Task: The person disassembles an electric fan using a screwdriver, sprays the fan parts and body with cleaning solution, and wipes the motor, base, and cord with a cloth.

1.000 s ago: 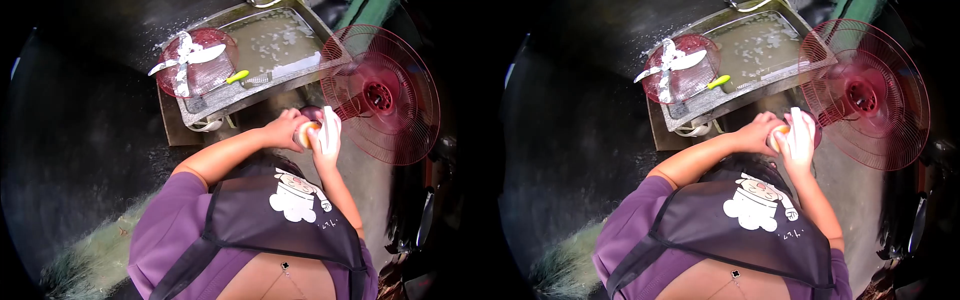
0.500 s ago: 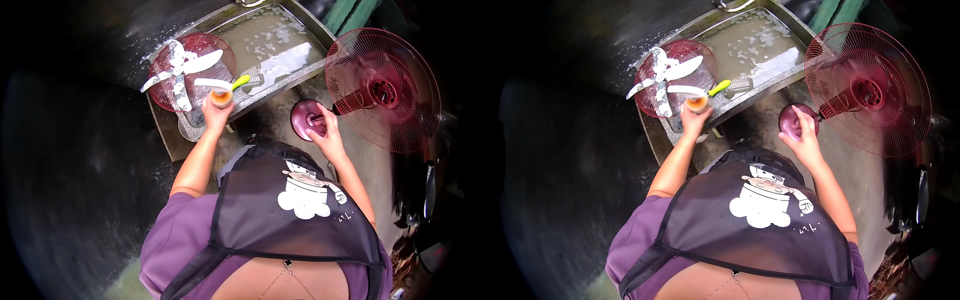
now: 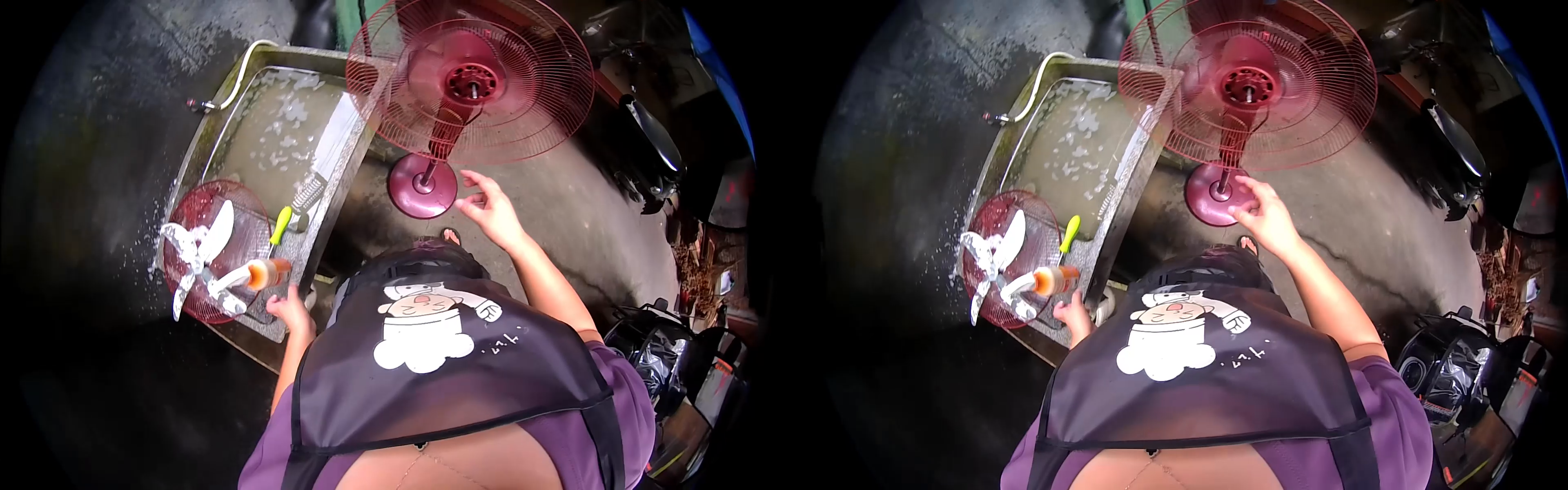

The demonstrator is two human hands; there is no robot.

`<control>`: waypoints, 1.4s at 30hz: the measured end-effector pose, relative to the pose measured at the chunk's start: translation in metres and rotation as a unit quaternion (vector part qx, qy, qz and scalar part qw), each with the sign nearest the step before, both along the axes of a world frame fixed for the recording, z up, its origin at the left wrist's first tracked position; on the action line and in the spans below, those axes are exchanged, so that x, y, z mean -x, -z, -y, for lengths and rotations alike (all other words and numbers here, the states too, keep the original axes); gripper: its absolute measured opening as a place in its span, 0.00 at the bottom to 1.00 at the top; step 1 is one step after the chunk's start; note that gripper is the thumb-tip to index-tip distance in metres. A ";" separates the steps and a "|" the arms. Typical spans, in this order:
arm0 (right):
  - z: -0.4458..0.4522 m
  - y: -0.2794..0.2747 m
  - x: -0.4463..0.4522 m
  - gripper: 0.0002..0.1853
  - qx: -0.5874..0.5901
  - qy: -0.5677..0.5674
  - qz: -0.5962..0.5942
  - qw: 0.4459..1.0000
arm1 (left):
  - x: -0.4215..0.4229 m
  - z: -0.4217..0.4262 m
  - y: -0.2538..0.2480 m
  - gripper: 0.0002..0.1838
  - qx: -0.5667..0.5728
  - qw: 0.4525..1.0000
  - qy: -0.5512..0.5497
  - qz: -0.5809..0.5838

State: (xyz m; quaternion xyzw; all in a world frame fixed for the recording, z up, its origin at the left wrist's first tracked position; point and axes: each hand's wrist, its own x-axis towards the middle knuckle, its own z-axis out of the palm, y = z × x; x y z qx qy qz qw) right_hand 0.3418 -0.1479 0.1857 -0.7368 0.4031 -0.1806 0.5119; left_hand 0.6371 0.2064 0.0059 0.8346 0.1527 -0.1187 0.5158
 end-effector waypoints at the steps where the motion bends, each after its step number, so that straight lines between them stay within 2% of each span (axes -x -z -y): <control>1: 0.015 0.001 0.008 0.29 0.027 0.056 0.034 0.998 | 0.005 0.014 -0.013 0.31 0.001 1.000 0.004 0.004; 3: 0.056 0.004 0.030 0.18 0.083 0.171 0.124 0.974 | 0.018 0.043 -0.039 0.17 0.110 0.966 0.227 0.051; 4: 0.082 0.005 0.045 0.12 0.112 0.229 0.178 0.950 | 0.020 0.075 -0.059 0.10 0.087 0.940 0.316 0.092; 6: 0.128 -0.017 0.073 0.07 0.244 0.298 0.266 0.884 | 0.040 0.152 -0.118 0.12 0.053 0.893 0.402 0.194; 8: 0.180 -0.033 0.107 0.09 0.310 0.327 0.267 0.852 | 0.066 0.230 -0.156 0.18 0.060 0.878 0.416 0.229; 10: 0.214 -0.060 0.124 0.12 0.335 0.299 0.216 0.867 | 0.093 0.307 -0.177 0.27 0.044 0.854 0.445 0.265; 12: 0.241 -0.075 0.135 0.24 0.243 0.184 0.186 0.934 | 0.127 0.376 -0.204 0.33 0.026 0.824 0.458 0.334; 14: 0.252 -0.085 0.130 0.32 0.240 0.088 0.113 0.960 | 0.151 0.429 -0.209 0.37 -0.020 0.789 0.435 0.433; 15: 0.257 -0.087 0.130 0.37 0.217 0.047 0.075 0.972 | 0.160 0.448 -0.207 0.37 -0.039 0.788 0.430 0.439; 18: 0.266 -0.072 0.125 0.36 0.189 -0.013 0.067 0.980 | 0.174 0.481 -0.194 0.37 -0.068 0.798 0.400 0.446; 20: 0.271 -0.064 0.125 0.33 0.228 -0.051 0.053 0.971 | 0.173 0.485 -0.185 0.36 -0.053 0.804 0.392 0.443; 22: 0.269 -0.071 0.123 0.30 0.192 -0.074 0.033 0.978 | 0.170 0.488 -0.179 0.36 -0.060 0.808 0.379 0.448; 26: 0.264 -0.074 0.121 0.27 0.219 -0.093 0.032 0.971 | 0.169 0.497 -0.176 0.35 -0.068 0.810 0.351 0.465; 29: 0.268 -0.077 0.123 0.27 0.238 -0.111 0.017 0.965 | 0.161 0.500 -0.174 0.34 -0.100 0.799 0.353 0.477; 31: 0.271 -0.077 0.124 0.27 0.228 -0.119 0.011 0.966 | 0.154 0.501 -0.170 0.33 -0.102 0.755 0.351 0.544; 35: 0.274 -0.075 0.125 0.26 0.208 -0.126 0.000 0.970 | 0.146 0.507 -0.164 0.32 -0.074 0.722 0.353 0.591; 42: 0.269 -0.079 0.127 0.26 0.215 -0.147 0.019 0.965 | 0.136 0.512 -0.157 0.36 -0.039 0.728 0.371 0.575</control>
